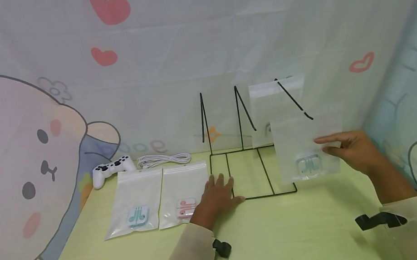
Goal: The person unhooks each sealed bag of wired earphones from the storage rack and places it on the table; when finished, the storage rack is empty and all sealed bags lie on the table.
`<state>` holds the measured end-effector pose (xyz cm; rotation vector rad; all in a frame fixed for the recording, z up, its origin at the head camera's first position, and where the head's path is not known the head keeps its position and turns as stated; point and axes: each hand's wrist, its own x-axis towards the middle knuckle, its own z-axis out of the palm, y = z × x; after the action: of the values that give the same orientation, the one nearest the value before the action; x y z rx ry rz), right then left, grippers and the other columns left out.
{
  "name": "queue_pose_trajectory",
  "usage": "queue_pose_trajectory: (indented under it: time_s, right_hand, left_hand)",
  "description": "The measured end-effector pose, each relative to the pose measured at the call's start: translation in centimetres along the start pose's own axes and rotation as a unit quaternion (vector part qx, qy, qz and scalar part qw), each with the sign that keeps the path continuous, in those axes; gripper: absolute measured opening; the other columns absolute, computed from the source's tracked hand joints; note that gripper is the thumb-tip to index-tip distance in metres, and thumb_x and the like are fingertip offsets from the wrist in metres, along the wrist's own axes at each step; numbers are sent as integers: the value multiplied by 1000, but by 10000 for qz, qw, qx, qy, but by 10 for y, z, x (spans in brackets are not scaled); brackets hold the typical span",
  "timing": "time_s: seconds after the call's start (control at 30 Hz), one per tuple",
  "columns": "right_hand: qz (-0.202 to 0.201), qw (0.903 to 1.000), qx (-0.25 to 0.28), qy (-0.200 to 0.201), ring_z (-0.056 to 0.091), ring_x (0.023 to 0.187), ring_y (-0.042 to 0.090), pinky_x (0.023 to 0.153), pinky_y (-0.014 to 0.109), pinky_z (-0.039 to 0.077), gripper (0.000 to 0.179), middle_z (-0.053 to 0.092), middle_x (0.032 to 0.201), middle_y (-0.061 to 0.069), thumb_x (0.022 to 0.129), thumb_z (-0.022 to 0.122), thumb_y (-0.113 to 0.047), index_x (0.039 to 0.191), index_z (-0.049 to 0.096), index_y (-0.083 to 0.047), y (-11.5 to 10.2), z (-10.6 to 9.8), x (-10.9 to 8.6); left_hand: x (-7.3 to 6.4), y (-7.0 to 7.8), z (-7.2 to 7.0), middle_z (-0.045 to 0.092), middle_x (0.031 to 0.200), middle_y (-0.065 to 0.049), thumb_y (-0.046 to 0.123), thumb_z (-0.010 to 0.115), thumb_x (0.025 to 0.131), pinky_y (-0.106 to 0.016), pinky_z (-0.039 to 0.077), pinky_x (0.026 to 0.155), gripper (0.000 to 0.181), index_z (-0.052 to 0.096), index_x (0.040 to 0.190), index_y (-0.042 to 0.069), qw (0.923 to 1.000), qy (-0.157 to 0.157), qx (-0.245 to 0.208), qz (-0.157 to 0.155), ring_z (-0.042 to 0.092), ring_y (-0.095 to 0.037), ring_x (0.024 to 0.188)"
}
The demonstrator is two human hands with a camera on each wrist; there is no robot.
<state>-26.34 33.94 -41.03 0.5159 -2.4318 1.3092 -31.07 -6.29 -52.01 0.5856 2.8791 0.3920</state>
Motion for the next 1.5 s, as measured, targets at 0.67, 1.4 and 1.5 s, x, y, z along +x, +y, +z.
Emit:
queue_pose_trajectory:
  time_s: [0.67,1.4,1.5]
  right_hand:
    - [-243,9996,-102,122,36,51,14,49,33,33,31,74,108,-41,91,80,9,120,84,-3,1,-1,-10]
    - [-537,9982,265,41,31,49,13,47,34,30,39,77,113,-36,89,77,18,119,85,-6,-5,-7,-15]
    - [-592,9976,354,5,30,48,15,48,34,32,39,77,114,-35,89,76,19,119,84,-4,-6,-6,-16]
  left_hand:
    - [3,-1,1,26,181,-20,66,56,107,-59,19,138,83,37,172,18,10000,-54,49,1,15,-51,169]
    - [3,-2,2,26,181,-20,65,58,106,-60,20,138,83,38,172,18,10000,-37,-10,-7,15,-51,169]
    - [3,-2,2,27,181,-20,65,58,106,-60,20,138,83,39,171,17,10000,-17,-29,-3,15,-51,169]
